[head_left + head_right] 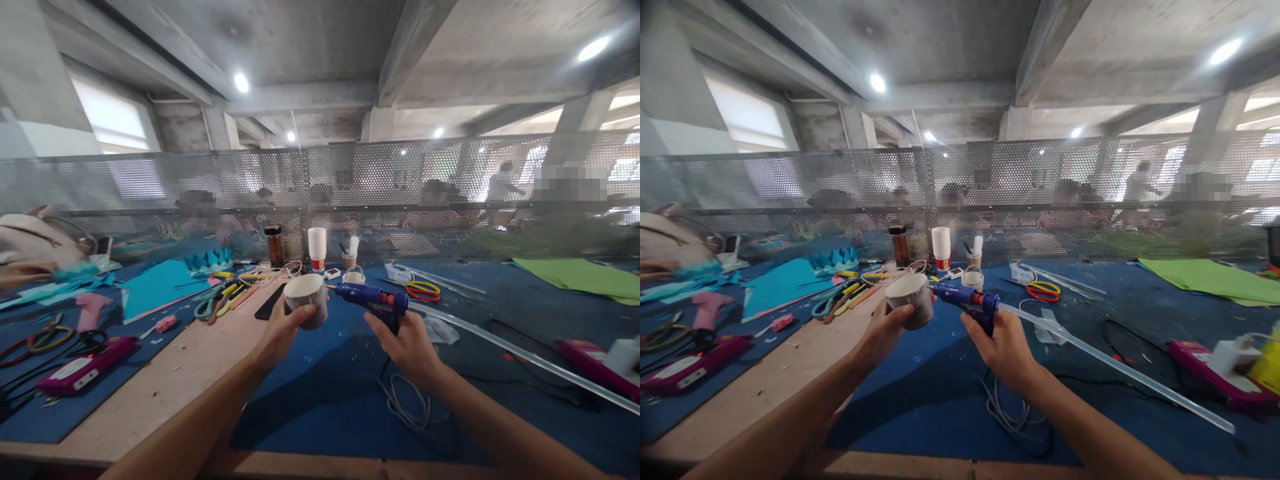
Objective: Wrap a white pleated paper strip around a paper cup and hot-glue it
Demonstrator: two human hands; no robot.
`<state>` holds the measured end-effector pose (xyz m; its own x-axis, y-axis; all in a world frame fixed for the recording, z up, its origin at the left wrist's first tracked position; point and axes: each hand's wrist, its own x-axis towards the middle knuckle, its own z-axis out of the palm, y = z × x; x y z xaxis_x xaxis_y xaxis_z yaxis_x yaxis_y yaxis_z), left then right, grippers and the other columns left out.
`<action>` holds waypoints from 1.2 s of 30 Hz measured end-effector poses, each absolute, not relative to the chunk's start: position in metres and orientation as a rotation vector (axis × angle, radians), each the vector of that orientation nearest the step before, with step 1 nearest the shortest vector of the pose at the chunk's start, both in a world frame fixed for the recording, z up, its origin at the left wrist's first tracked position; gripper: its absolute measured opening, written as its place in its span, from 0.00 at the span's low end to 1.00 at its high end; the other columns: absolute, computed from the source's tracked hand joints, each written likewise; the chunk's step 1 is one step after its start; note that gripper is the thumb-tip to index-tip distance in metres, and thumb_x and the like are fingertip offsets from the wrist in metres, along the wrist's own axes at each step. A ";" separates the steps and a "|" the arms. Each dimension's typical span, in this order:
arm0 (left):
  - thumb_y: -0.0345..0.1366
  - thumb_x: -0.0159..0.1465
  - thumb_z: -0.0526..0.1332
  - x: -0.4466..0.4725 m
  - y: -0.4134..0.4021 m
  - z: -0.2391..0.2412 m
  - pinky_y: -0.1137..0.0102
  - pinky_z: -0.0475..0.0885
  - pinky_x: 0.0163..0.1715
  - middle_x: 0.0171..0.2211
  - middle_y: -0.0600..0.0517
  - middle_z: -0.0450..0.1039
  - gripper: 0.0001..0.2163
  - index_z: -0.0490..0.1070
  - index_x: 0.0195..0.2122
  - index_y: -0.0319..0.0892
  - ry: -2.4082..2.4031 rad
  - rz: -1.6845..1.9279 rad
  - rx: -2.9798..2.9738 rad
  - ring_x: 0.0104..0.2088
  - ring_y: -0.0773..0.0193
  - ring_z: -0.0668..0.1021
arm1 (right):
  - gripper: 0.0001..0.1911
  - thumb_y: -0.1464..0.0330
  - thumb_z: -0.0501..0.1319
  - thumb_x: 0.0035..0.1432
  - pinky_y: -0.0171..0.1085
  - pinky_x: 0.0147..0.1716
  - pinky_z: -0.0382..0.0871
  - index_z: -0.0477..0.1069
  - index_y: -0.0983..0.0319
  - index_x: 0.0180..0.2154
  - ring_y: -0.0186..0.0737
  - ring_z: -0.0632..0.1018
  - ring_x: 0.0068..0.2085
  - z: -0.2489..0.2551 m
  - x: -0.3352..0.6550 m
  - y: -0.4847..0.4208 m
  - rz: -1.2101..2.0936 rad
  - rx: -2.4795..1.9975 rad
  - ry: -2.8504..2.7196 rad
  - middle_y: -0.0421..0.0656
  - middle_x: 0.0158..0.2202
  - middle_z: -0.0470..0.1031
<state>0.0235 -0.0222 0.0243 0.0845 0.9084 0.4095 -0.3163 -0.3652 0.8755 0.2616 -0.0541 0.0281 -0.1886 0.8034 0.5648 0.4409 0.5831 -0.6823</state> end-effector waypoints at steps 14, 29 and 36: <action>0.46 0.58 0.70 0.025 -0.023 0.024 0.62 0.75 0.44 0.47 0.41 0.81 0.23 0.77 0.51 0.39 0.652 1.349 1.225 0.47 0.50 0.81 | 0.22 0.50 0.62 0.63 0.33 0.21 0.62 0.69 0.62 0.30 0.31 0.66 0.18 0.030 0.258 -0.053 0.928 -0.968 -1.553 0.33 0.16 0.63; 0.47 0.57 0.71 0.027 -0.023 0.024 0.61 0.74 0.42 0.41 0.42 0.81 0.20 0.78 0.45 0.40 0.659 1.354 1.273 0.43 0.51 0.81 | 0.23 0.49 0.60 0.64 0.34 0.21 0.61 0.67 0.61 0.28 0.32 0.66 0.20 0.030 0.256 -0.056 0.887 -0.996 -1.650 0.34 0.17 0.63; 0.46 0.60 0.69 0.025 -0.020 0.019 0.63 0.73 0.39 0.33 0.45 0.80 0.16 0.78 0.44 0.40 0.550 1.311 1.300 0.37 0.54 0.80 | 0.23 0.49 0.59 0.64 0.34 0.22 0.61 0.70 0.62 0.32 0.32 0.66 0.20 0.028 0.255 -0.056 0.917 -0.996 -1.692 0.34 0.18 0.63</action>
